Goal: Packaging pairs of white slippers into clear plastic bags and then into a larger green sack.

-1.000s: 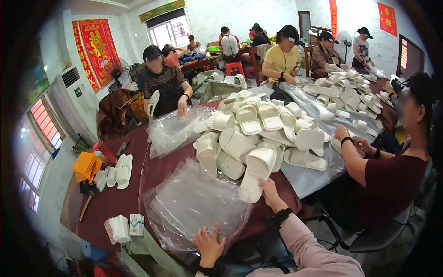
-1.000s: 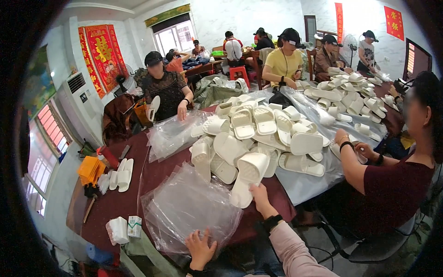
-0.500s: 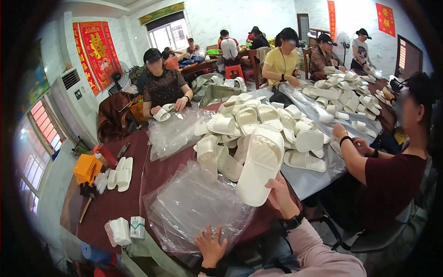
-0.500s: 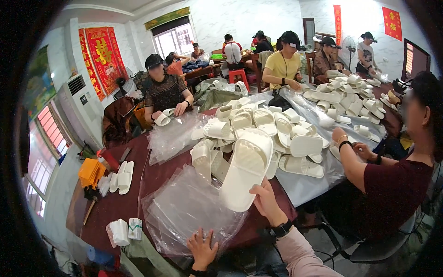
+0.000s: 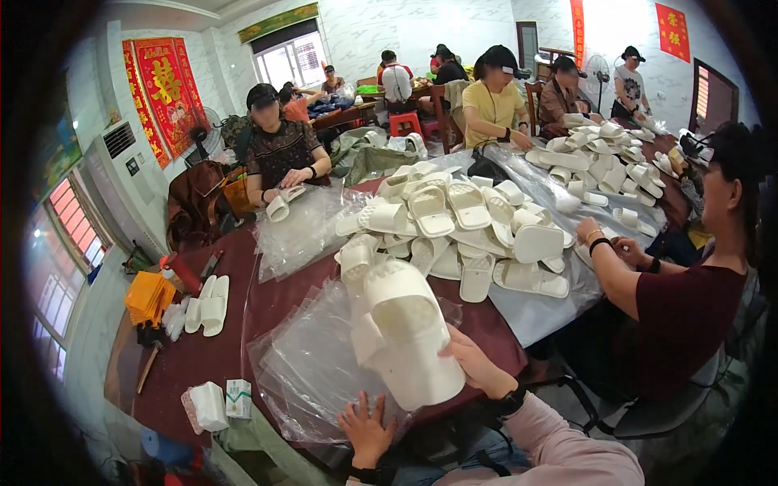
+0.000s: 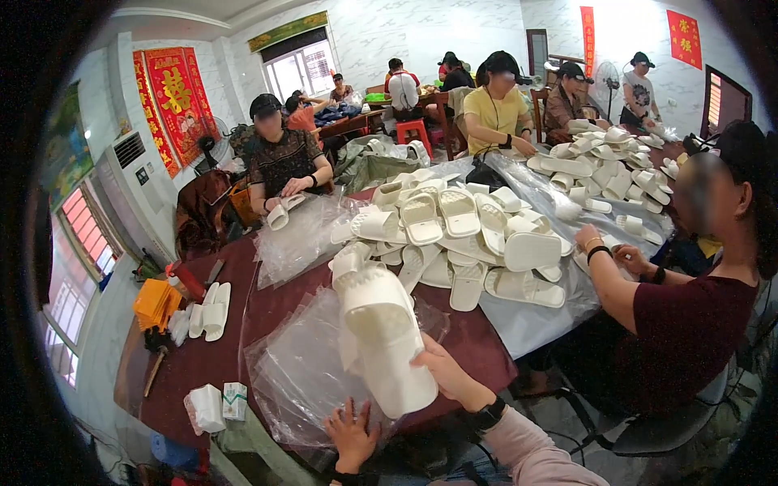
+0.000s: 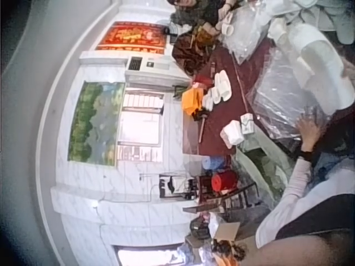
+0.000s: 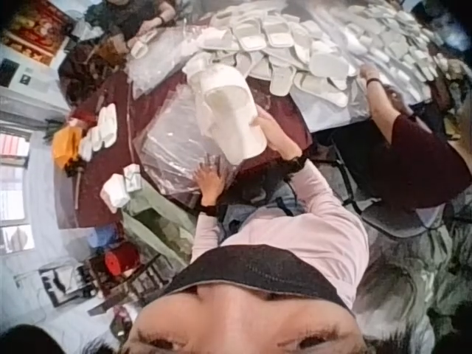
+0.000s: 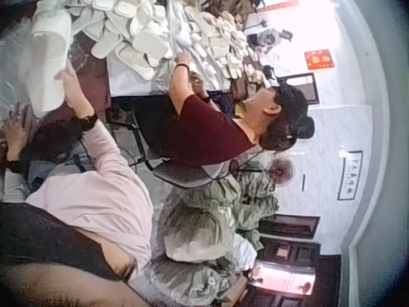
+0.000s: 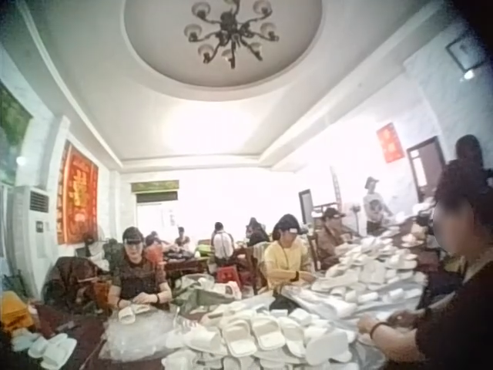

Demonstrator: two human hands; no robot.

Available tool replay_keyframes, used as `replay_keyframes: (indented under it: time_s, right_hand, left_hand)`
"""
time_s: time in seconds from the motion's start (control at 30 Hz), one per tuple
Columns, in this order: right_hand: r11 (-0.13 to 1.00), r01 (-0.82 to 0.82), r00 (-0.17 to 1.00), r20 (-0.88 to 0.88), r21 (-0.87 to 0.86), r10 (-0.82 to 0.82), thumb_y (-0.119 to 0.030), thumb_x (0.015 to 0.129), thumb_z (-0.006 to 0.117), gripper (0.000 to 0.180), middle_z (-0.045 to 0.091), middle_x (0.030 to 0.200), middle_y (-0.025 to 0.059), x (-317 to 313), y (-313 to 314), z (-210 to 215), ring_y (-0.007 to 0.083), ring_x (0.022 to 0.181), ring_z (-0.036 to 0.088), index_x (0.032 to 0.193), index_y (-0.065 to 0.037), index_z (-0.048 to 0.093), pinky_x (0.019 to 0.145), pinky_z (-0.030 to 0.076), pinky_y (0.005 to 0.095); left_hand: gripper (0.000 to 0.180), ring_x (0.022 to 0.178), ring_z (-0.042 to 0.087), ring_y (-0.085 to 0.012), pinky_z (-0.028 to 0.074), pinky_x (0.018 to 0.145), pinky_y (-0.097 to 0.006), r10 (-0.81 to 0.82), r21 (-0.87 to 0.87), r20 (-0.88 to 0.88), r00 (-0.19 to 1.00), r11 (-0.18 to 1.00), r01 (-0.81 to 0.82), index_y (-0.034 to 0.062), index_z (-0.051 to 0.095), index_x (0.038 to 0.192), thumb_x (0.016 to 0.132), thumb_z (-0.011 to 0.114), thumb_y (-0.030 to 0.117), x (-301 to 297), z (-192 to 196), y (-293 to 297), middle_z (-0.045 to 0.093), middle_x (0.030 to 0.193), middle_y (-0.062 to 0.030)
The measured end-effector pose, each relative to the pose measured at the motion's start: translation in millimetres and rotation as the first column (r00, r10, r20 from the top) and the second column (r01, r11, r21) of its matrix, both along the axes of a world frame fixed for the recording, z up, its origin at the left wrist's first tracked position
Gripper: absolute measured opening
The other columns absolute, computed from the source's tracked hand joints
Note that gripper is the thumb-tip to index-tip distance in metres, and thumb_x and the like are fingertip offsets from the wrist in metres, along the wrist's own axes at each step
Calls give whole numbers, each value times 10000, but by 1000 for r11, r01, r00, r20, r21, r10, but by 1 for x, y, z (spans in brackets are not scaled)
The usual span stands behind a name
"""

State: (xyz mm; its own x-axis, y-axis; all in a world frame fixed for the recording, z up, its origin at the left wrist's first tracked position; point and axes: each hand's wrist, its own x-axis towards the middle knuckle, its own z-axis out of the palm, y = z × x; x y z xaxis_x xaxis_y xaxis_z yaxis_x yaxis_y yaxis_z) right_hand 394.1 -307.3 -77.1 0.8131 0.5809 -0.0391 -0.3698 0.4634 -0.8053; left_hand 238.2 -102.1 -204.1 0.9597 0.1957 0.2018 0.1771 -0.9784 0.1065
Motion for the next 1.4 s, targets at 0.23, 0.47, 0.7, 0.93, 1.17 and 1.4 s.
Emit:
replay_keyframes:
  time_s: [0.23, 0.47, 0.7, 0.93, 1.17, 1.4]
  right_hand:
    - [884, 210, 968, 216, -417, -128, -73, 874, 514, 372, 575, 1108, 64, 12, -29, -67, 134, 996, 544, 1240, -24, 472, 880, 425, 275]
    - [682, 526, 735, 675, -508, -65, -147, 899, 556, 342, 610, 1042, 162, 39, -33, -72, 224, 960, 596, 1222, -50, 498, 832, 455, 324]
    - [370, 674, 626, 760, -640, 175, -204, 844, 614, 356, 564, 1123, 206, 64, 5, -82, 381, 1023, 543, 1187, -122, 566, 872, 442, 419]
    - [486, 566, 390, 736, -666, 553, -303, 731, 712, 382, 280, 1402, 334, 39, 46, -107, 514, 1306, 238, 1103, -237, 663, 1056, 265, 528]
    - [372, 687, 386, 747, -624, 542, -298, 806, 631, 253, 395, 1361, 211, 63, 82, -102, 435, 1205, 395, 1036, -197, 653, 926, 360, 553]
    - [469, 760, 358, 892, -450, 275, -156, 812, 598, 189, 549, 1053, 232, 71, 64, -105, 419, 966, 501, 946, -23, 596, 814, 422, 470]
  left_hand:
    - [559, 1215, 311, -392, 157, 1015, -638, -2, 11, 17, 1000, 1000, 2, 267, 500, 1301, 788, 560, 479, -7, -5, -1, 375, 1400, -124]
    - [576, 1217, 307, -406, 179, 1015, -617, 11, -26, 0, 1000, 1000, -11, 254, 491, 1311, 772, 610, 418, -2, 3, -2, 346, 1416, -125]
    - [601, 1232, 300, -390, 165, 1029, -598, 10, -35, -8, 1000, 999, -10, 264, 437, 1357, 794, 596, 402, 3, 10, -2, 321, 1438, -114]
    - [585, 1231, 306, -378, 162, 1032, -592, 34, -50, 10, 999, 998, -33, 277, 456, 1345, 795, 599, 414, -6, 5, -5, 359, 1416, -120]
    - [570, 1211, 356, -362, 240, 1008, -560, 12, -52, -10, 1000, 999, -12, 271, 473, 1335, 809, 580, 465, -1, 17, -1, 383, 1416, -104]
    - [501, 1176, 417, -316, 301, 969, -505, 32, -36, 35, 999, 999, -31, 235, 505, 1302, 846, 561, 435, -5, 11, 7, 439, 1370, -89]
